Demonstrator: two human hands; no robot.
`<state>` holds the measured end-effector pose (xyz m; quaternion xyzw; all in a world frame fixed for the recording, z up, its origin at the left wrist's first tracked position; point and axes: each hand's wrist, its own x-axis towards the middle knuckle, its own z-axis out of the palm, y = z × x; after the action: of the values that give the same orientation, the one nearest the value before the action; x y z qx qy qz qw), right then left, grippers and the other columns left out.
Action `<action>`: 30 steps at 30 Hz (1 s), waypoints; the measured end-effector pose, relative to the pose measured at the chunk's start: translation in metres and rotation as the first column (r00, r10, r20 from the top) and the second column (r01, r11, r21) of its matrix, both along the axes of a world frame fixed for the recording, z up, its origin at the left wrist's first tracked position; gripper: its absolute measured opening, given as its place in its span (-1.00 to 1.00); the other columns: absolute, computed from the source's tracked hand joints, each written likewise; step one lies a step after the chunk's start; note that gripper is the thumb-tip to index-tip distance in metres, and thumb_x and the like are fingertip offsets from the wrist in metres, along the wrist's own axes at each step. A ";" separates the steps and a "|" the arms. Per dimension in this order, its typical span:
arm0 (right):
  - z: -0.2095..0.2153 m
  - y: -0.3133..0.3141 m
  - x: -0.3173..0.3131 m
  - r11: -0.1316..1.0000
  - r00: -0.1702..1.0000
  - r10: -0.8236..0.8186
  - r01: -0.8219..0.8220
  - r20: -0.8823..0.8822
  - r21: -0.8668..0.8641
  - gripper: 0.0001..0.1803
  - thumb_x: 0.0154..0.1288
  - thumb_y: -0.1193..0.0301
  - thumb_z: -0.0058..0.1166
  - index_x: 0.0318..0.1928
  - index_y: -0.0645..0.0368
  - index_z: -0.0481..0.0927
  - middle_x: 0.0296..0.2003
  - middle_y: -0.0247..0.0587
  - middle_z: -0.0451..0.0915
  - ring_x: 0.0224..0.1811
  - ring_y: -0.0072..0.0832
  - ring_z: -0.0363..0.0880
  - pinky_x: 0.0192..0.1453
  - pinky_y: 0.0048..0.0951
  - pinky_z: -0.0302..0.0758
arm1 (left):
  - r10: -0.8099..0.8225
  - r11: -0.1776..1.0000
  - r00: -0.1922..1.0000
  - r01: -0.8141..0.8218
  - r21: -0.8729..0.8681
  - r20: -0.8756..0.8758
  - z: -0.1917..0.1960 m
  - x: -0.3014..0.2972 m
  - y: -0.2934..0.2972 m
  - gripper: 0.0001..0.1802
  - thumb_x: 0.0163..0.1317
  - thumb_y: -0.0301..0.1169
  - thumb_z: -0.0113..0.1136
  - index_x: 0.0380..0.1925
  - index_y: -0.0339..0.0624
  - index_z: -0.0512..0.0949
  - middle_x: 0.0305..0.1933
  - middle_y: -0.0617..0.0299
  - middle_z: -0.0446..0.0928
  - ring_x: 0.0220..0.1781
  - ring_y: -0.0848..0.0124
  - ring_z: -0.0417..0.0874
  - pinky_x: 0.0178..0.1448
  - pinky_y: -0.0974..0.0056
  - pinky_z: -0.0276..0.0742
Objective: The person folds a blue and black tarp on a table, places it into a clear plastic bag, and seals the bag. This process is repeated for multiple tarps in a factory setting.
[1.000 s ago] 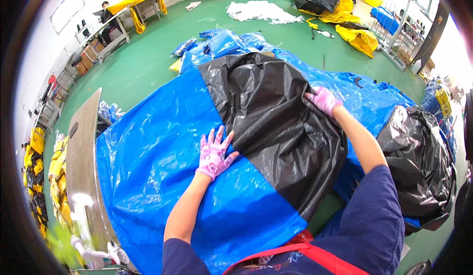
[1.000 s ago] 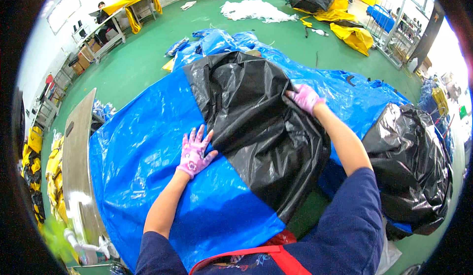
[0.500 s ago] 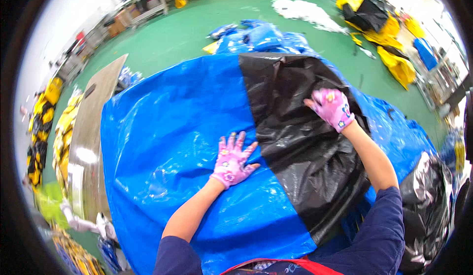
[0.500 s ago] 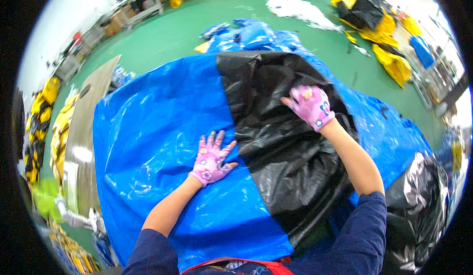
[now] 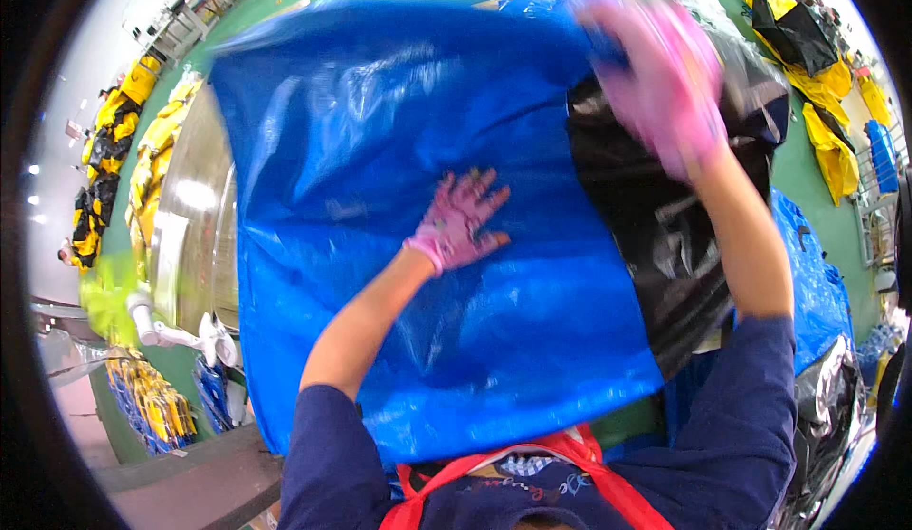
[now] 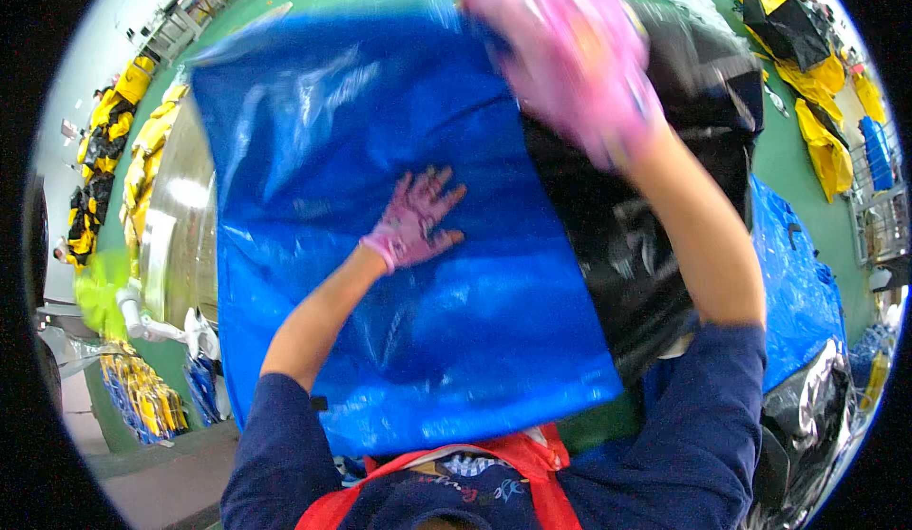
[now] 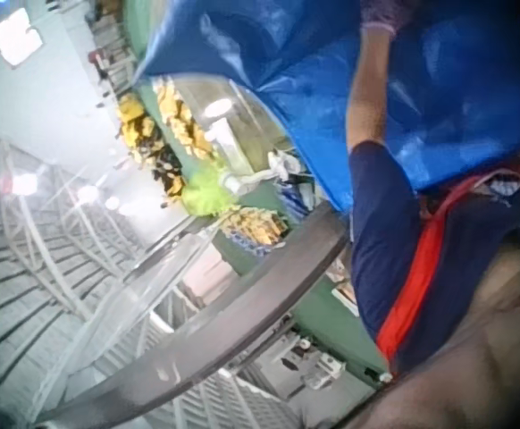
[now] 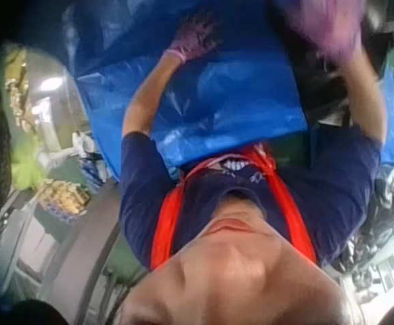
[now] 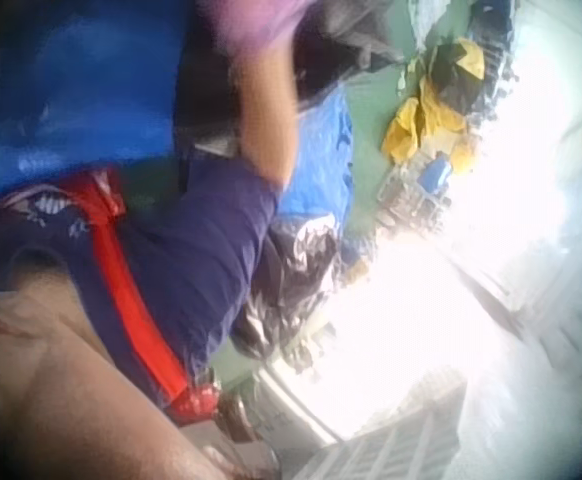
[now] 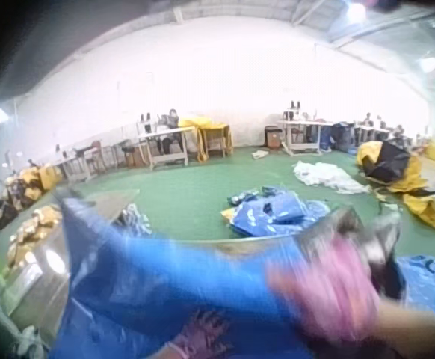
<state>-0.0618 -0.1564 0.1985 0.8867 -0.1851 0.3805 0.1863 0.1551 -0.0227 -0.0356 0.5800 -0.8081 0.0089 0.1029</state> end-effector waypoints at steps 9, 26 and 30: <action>-0.192 0.137 -0.200 0.888 0.770 0.079 0.234 -0.633 0.395 -0.36 0.11 0.51 -0.05 0.22 -0.34 0.51 -0.51 -0.31 0.44 -0.45 -0.31 0.46 -0.24 -0.25 0.38 | 0.260 0.965 0.962 -0.260 -0.011 0.088 0.032 0.082 0.069 -0.42 0.28 0.05 0.02 0.20 0.00 0.43 0.31 0.04 0.30 0.36 0.11 0.26 0.41 0.00 0.08; -0.172 0.206 -0.213 0.555 0.755 0.198 0.440 -0.626 0.706 -0.43 -0.08 -0.01 0.36 0.00 -0.16 0.66 0.46 -0.12 0.05 0.50 0.11 -0.08 0.46 0.31 -0.10 | 0.360 0.924 0.909 -0.379 0.057 0.208 0.073 0.139 0.216 -0.60 0.32 -0.10 0.02 0.02 -0.07 0.54 0.02 0.07 0.50 0.07 0.18 0.50 0.15 0.09 0.38; -0.162 0.201 -0.212 0.399 0.701 0.268 0.544 -0.661 0.738 -0.21 -0.04 -0.42 0.07 0.04 -0.16 0.68 0.49 -0.03 -0.02 0.52 0.16 -0.16 0.44 0.34 -0.10 | 0.376 0.888 0.857 -0.441 0.127 0.352 0.155 0.180 0.306 -0.63 0.33 -0.14 0.02 -0.02 -0.09 0.56 -0.05 0.07 0.55 0.00 0.20 0.55 0.09 0.11 0.45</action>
<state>-0.2740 0.0450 0.0366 0.8892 -0.3556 -0.1661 -0.2351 0.3354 0.2834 0.1190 0.7371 -0.6682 0.0414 -0.0924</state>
